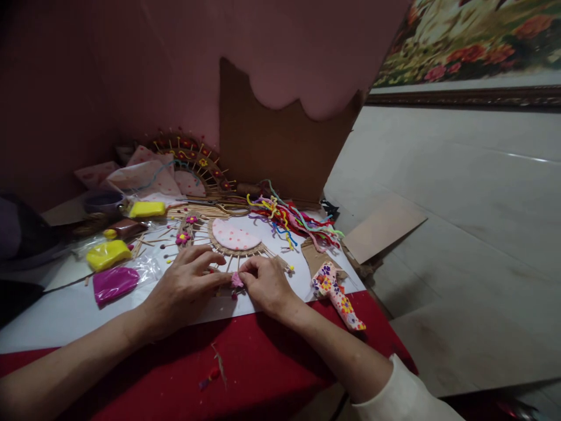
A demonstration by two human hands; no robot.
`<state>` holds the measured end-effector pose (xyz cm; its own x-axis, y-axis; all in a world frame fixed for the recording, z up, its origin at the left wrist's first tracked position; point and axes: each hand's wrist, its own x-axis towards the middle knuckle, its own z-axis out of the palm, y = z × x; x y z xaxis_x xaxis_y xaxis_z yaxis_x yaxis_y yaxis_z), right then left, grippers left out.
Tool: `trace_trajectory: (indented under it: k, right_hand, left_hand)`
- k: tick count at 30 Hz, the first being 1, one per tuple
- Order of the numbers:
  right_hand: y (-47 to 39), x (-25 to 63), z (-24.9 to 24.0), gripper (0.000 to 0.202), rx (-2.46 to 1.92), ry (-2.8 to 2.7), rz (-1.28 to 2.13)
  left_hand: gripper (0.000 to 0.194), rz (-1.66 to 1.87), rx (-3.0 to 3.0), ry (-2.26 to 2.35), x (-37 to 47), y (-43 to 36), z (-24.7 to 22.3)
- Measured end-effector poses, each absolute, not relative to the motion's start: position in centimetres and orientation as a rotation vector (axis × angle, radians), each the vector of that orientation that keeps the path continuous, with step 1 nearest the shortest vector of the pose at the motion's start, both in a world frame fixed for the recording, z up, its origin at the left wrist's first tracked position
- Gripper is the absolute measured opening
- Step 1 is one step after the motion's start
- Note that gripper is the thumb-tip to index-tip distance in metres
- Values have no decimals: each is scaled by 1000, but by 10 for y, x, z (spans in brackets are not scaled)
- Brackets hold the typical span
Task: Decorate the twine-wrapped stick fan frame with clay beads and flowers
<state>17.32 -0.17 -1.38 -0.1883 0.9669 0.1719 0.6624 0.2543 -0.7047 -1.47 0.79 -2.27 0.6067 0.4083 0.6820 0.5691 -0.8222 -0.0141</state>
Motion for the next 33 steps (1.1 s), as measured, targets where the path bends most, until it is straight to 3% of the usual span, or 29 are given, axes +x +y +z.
trace_trajectory:
  k: [33]
  right_hand:
    - [-2, 174, -16, 15, -1458, -2049, 371]
  left_hand:
    - [25, -699, -2753, -860, -8, 8, -25]
